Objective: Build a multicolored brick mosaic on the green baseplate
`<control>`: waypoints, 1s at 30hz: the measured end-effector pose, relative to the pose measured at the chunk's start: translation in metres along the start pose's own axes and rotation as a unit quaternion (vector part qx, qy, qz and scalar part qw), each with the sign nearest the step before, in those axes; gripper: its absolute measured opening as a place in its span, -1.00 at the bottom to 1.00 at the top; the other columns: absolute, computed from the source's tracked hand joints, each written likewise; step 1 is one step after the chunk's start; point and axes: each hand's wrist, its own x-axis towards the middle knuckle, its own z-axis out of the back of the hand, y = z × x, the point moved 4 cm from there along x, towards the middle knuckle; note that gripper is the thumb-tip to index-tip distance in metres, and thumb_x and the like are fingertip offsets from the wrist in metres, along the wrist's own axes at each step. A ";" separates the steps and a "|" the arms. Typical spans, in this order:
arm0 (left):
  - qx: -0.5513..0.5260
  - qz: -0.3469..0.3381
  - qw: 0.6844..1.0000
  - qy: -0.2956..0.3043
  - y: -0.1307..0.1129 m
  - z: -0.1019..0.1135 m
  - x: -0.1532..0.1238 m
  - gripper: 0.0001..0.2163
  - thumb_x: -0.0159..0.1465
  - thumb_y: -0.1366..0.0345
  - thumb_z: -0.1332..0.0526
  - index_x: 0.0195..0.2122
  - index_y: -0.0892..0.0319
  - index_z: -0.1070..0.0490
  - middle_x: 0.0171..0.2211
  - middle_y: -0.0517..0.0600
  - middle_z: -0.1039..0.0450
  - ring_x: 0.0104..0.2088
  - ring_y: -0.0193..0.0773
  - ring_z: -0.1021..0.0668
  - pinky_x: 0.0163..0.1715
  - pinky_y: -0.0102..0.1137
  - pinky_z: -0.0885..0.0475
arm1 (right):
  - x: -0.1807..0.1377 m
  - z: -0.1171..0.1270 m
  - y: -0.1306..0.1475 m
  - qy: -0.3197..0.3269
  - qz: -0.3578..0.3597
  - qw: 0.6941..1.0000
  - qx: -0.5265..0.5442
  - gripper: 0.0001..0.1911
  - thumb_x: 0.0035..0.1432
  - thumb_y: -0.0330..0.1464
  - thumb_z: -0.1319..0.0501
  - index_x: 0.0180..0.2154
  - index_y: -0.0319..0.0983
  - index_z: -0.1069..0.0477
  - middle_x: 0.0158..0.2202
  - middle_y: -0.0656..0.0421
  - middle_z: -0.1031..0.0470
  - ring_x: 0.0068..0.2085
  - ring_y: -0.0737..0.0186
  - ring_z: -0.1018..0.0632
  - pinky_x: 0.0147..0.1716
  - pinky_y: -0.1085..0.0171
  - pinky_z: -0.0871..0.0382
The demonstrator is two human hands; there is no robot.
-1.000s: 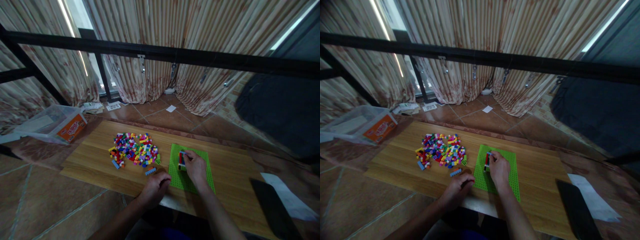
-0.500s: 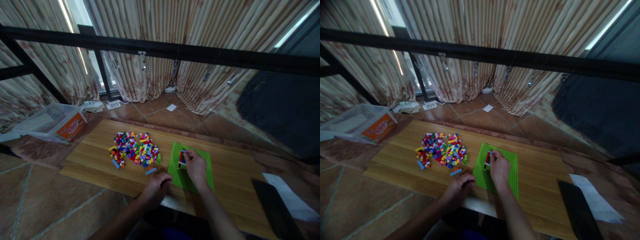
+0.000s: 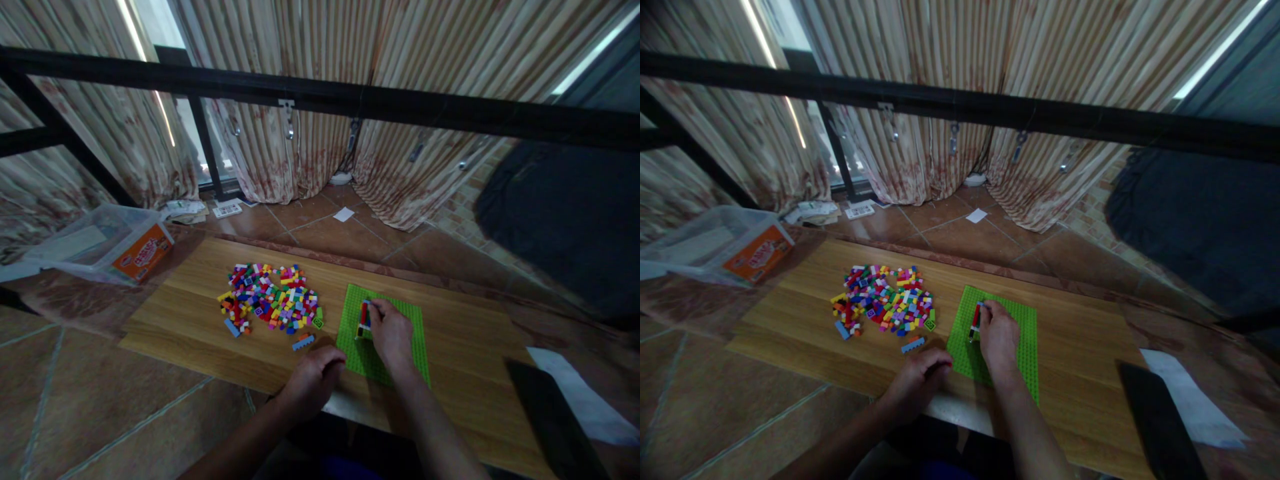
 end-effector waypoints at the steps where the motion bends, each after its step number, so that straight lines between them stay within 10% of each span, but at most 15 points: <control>1: 0.000 -0.001 1.000 0.000 0.000 0.000 0.000 -0.86 0.28 0.37 -0.09 -0.27 0.16 -0.45 -0.34 0.00 -0.51 -0.29 -0.28 -0.52 -0.28 -0.44 -0.37 | 0.000 0.000 0.000 0.000 0.002 1.000 -0.002 -0.66 0.25 -0.28 0.01 -0.20 -0.25 -0.50 -0.28 0.05 -0.59 -0.33 0.17 -0.57 -0.32 0.28 -0.30; 18: -0.009 -0.005 1.000 -0.005 -0.003 0.002 -0.001 -0.85 0.29 0.33 -0.07 -0.29 0.16 -0.44 -0.37 -0.02 -0.48 -0.30 -0.28 -0.50 -0.29 -0.44 -0.36 | 0.004 -0.003 0.001 -0.006 0.016 1.000 -0.010 -0.64 0.25 -0.29 0.04 -0.25 -0.24 -0.52 -0.32 0.04 -0.59 -0.35 0.18 -0.55 -0.32 0.27 -0.29; 30: -0.032 0.017 0.999 -0.032 0.002 0.002 -0.002 -0.80 0.29 0.31 -0.07 -0.15 0.17 -0.44 -0.30 0.01 -0.51 -0.27 -0.25 -0.53 -0.25 -0.39 -0.40 | -0.063 0.009 0.000 -0.002 -0.039 0.967 0.253 -0.62 0.21 -0.15 -0.05 -0.16 -0.25 -0.49 -0.16 0.00 -0.57 -0.16 0.09 -0.56 -0.14 0.14 -0.39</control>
